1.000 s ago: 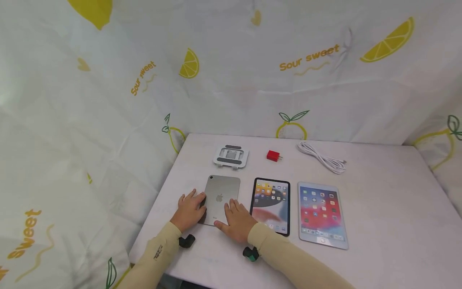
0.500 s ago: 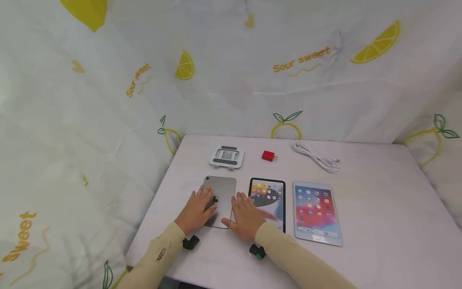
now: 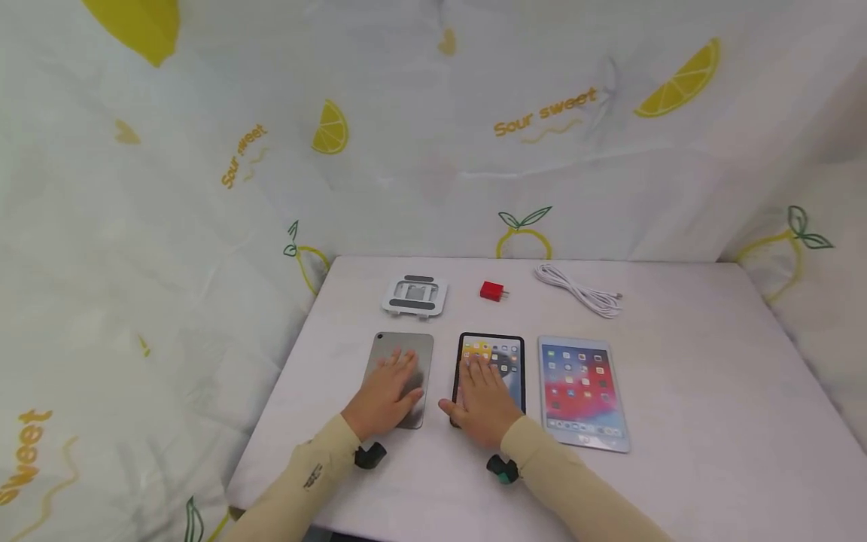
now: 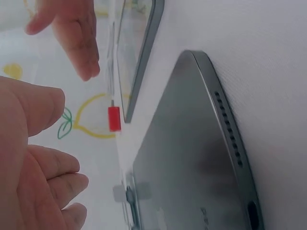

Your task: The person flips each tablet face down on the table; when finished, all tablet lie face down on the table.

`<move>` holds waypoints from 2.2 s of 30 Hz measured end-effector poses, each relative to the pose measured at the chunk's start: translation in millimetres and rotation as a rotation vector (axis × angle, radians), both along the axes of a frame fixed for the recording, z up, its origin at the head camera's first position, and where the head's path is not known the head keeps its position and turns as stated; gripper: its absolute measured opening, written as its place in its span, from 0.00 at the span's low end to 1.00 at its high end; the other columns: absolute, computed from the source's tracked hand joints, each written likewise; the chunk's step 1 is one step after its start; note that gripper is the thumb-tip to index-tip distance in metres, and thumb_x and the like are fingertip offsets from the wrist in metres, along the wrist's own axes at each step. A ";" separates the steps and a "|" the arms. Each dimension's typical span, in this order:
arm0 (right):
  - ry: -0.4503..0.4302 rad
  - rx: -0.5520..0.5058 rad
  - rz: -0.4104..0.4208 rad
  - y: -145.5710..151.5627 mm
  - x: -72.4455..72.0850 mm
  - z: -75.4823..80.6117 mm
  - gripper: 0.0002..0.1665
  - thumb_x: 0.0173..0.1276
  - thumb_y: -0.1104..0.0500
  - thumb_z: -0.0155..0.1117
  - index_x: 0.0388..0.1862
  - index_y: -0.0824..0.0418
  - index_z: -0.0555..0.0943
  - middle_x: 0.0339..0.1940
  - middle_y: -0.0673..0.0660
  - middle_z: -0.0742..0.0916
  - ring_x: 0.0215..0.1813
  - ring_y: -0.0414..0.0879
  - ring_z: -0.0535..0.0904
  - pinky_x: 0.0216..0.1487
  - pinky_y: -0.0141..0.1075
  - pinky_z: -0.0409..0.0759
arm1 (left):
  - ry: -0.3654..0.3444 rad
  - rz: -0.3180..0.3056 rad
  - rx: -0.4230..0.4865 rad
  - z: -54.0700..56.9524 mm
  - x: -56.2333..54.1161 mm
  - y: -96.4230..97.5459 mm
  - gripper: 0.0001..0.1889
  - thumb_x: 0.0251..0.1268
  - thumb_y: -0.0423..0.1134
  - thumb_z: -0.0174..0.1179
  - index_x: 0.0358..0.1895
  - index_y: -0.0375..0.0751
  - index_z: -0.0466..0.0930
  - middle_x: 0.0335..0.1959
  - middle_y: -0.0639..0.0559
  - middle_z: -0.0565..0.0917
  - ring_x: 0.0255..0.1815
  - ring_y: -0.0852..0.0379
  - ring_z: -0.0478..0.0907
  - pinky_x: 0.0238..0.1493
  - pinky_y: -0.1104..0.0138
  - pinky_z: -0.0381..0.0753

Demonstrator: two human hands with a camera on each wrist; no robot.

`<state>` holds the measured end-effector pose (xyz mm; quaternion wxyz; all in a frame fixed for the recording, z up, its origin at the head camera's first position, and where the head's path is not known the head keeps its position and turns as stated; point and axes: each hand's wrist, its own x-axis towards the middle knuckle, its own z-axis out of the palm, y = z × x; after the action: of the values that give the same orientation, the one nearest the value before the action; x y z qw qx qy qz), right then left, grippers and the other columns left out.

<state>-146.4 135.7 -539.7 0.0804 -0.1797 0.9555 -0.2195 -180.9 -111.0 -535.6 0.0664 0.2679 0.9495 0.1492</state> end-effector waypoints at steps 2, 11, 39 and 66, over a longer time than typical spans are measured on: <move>0.011 0.007 -0.008 5.2 0.6 -0.4 0.51 0.84 0.37 0.56 0.84 0.75 0.58 0.85 0.74 0.60 0.86 0.69 0.49 0.83 0.63 0.44 | -0.008 -0.002 -0.002 2.1 0.9 5.2 0.38 0.86 0.56 0.51 0.85 0.35 0.57 0.86 0.42 0.56 0.87 0.43 0.46 0.84 0.46 0.46; -0.015 0.041 -0.084 29.1 5.6 -7.0 0.53 0.83 0.35 0.55 0.84 0.75 0.57 0.85 0.77 0.58 0.85 0.73 0.47 0.83 0.64 0.44 | -0.019 -0.031 -0.027 0.0 3.2 29.2 0.38 0.85 0.57 0.53 0.85 0.37 0.59 0.86 0.44 0.58 0.87 0.43 0.49 0.84 0.48 0.50; -0.021 0.044 -0.270 55.9 16.8 -22.2 0.56 0.83 0.31 0.51 0.80 0.81 0.59 0.81 0.81 0.62 0.83 0.77 0.49 0.81 0.69 0.36 | -0.056 -0.138 -0.163 -16.4 6.5 62.3 0.39 0.84 0.61 0.51 0.83 0.36 0.64 0.84 0.44 0.62 0.86 0.43 0.54 0.83 0.52 0.54; -0.134 -0.326 -0.359 56.4 18.8 7.2 0.52 0.85 0.35 0.51 0.89 0.65 0.47 0.87 0.73 0.54 0.86 0.73 0.39 0.76 0.76 0.40 | -0.064 -0.113 -0.132 -11.4 11.8 66.1 0.39 0.83 0.63 0.51 0.82 0.36 0.65 0.84 0.44 0.64 0.86 0.44 0.52 0.83 0.53 0.53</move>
<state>-127.6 192.1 -532.5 0.0730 -0.0026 0.9166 -0.3930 -169.1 -44.9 -547.0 0.1223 0.3111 0.9381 0.0909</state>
